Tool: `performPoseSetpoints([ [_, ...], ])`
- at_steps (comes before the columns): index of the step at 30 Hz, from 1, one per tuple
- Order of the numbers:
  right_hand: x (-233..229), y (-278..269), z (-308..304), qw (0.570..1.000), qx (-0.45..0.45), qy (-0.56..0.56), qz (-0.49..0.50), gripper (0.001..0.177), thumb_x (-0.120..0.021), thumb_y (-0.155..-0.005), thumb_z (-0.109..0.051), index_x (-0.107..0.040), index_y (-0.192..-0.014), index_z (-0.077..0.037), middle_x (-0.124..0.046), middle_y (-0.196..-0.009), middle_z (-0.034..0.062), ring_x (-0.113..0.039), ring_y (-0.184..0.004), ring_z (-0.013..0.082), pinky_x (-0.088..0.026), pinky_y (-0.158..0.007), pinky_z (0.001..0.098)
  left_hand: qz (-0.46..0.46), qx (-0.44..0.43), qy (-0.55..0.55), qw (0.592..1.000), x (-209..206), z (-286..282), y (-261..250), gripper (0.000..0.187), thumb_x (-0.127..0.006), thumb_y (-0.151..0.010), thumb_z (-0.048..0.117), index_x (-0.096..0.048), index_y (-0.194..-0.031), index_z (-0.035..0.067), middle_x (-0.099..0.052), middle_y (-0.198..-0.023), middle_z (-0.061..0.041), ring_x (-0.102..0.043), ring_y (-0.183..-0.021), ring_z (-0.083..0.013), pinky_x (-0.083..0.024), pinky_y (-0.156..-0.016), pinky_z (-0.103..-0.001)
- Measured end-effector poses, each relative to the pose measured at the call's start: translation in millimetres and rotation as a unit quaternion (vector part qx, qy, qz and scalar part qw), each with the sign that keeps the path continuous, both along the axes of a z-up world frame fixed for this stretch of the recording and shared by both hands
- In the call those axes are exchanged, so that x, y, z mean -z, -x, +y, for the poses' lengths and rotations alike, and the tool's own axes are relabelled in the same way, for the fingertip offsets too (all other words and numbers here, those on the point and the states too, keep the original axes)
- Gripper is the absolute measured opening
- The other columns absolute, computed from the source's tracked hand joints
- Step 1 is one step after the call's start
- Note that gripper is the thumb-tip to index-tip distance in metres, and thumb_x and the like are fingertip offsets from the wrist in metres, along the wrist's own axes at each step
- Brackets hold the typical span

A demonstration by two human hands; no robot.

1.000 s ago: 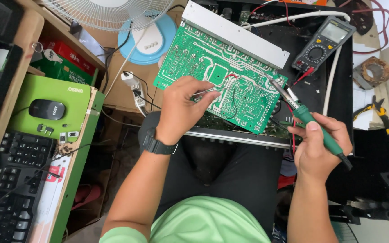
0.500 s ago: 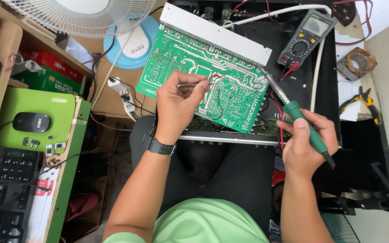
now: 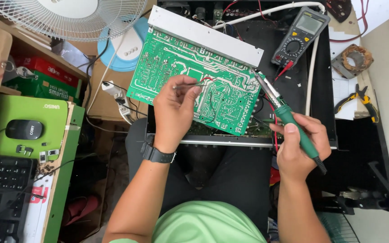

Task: Soldering components and wires on a large green printed circuit board as part of an electronics repair or assembly task.

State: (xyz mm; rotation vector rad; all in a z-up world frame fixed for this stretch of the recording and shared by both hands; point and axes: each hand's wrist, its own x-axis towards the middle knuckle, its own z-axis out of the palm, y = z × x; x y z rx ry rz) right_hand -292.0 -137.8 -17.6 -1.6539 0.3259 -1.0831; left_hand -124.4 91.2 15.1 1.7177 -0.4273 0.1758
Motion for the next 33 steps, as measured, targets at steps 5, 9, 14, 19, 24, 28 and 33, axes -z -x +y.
performPoseSetpoints([
  [5,18.2,-2.1,-16.1,0.997,-0.045,0.012,-0.063,0.025,-0.072,-0.113,0.0,-0.063,-0.123,0.021,-0.066,-0.12,0.0401,-0.078,-0.1,0.0621,-0.075,-0.07,0.0638,-0.097,-0.064,0.0,0.993,12.2,-10.3,5.0,0.013,-0.084,-0.109,0.001,-0.079,-0.12,0.001,-0.082,-0.106,-0.016,-0.088,-0.095,-0.0354,-0.075,-0.076,-0.038],
  [9,-2.6,1.9,4.7,1.0,-0.01,0.026,0.006,0.029,-0.068,-0.118,-0.009,-0.063,-0.129,0.018,-0.061,-0.127,0.0338,-0.082,-0.1,0.0495,-0.078,-0.085,0.0513,-0.13,-0.088,-0.077,0.985,10.8,-7.2,18.3,0.014,-0.072,-0.117,0.018,-0.076,-0.127,0.008,-0.082,-0.115,-0.011,-0.084,-0.099,-0.0252,-0.071,-0.088,-0.039],
  [14,-1.4,2.6,5.7,0.999,-0.011,0.053,0.003,0.029,-0.069,-0.119,-0.007,-0.064,-0.129,0.02,-0.06,-0.127,0.0357,-0.08,-0.097,0.0498,-0.077,-0.086,0.0526,-0.111,-0.092,-0.055,0.988,20.9,-11.1,24.4,0.014,-0.073,-0.116,0.017,-0.074,-0.127,0.008,-0.082,-0.119,-0.011,-0.085,-0.106,-0.0243,-0.073,-0.093,-0.037],
  [19,2.2,2.8,4.5,0.998,-0.014,0.065,-0.005,0.029,-0.068,-0.118,-0.005,-0.063,-0.128,0.022,-0.059,-0.127,0.0368,-0.079,-0.098,0.0505,-0.077,-0.086,0.0532,-0.113,-0.081,-0.051,0.989,26.0,-17.4,23.5,0.016,-0.074,-0.116,0.018,-0.072,-0.126,0.006,-0.08,-0.117,-0.012,-0.086,-0.108,-0.0257,-0.073,-0.094,-0.037],
  [24,0.2,2.9,4.1,0.997,-0.018,0.078,-0.006,0.028,-0.068,-0.118,-0.003,-0.063,-0.129,0.022,-0.06,-0.126,0.038,-0.079,-0.098,0.0507,-0.077,-0.086,0.0531,-0.132,-0.059,-0.087,0.986,33.4,-19.3,22.6,0.016,-0.071,-0.117,0.018,-0.07,-0.127,0.005,-0.078,-0.118,-0.012,-0.083,-0.107,-0.0285,-0.071,-0.092,-0.041],
  [28,2.6,3.7,3.1,0.997,-0.023,0.068,-0.005,0.027,-0.069,-0.118,-0.004,-0.064,-0.13,0.02,-0.06,-0.128,0.0366,-0.08,-0.099,0.0507,-0.078,-0.088,0.0524,-0.145,-0.059,-0.091,0.983,34.5,-19.9,21.3,0.015,-0.072,-0.117,0.016,-0.07,-0.126,0.005,-0.078,-0.116,-0.012,-0.082,-0.106,-0.0289,-0.071,-0.091,-0.041],
  [33,0.9,3.8,3.9,0.997,-0.024,0.071,-0.006,0.028,-0.068,-0.118,-0.003,-0.064,-0.13,0.021,-0.06,-0.127,0.0371,-0.08,-0.098,0.0508,-0.078,-0.087,0.0527,-0.167,-0.057,-0.095,0.98,32.6,-19.3,19.7,0.012,-0.071,-0.117,0.014,-0.07,-0.124,0.004,-0.077,-0.113,-0.012,-0.078,-0.101,-0.0287,-0.066,-0.088,-0.042],
])
